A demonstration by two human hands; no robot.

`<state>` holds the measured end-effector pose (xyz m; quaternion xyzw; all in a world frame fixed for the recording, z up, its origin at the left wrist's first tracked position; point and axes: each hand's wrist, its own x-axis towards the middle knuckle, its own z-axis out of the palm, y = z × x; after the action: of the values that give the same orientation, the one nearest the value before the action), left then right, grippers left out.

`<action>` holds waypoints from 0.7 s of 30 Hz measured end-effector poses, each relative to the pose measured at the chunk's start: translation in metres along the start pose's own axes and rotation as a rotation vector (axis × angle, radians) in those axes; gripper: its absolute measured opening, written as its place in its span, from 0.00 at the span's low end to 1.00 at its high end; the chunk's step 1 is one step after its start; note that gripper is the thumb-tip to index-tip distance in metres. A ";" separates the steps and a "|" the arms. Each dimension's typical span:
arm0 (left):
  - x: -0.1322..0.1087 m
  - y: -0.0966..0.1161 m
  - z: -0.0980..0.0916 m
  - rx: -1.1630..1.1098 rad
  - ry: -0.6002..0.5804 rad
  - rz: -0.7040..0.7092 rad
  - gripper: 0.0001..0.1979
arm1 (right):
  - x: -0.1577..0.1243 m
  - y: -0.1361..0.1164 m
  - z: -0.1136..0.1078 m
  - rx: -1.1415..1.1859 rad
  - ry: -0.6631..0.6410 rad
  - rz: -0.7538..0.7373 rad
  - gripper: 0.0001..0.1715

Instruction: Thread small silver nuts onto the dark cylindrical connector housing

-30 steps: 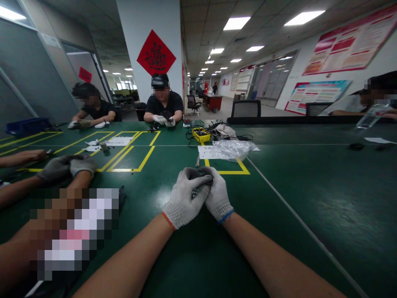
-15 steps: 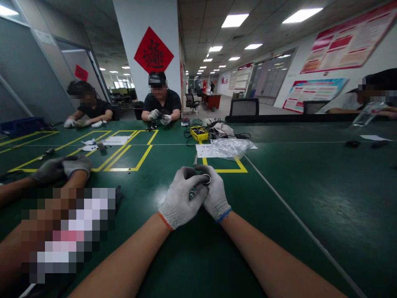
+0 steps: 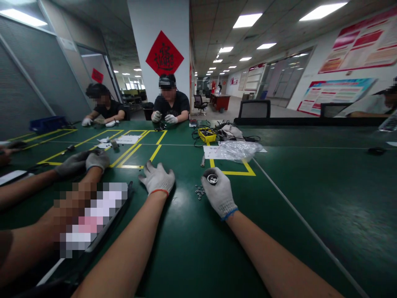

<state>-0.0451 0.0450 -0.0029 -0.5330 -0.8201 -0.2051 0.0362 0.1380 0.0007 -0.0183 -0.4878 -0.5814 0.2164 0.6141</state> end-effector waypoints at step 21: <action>0.039 -0.007 0.006 0.108 -0.148 0.133 0.35 | 0.002 -0.003 0.008 0.106 -0.065 0.085 0.04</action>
<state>-0.0671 0.0783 0.0008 -0.5970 -0.7933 -0.1181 0.0177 0.1301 0.0041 -0.0162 -0.4715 -0.5674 0.2886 0.6103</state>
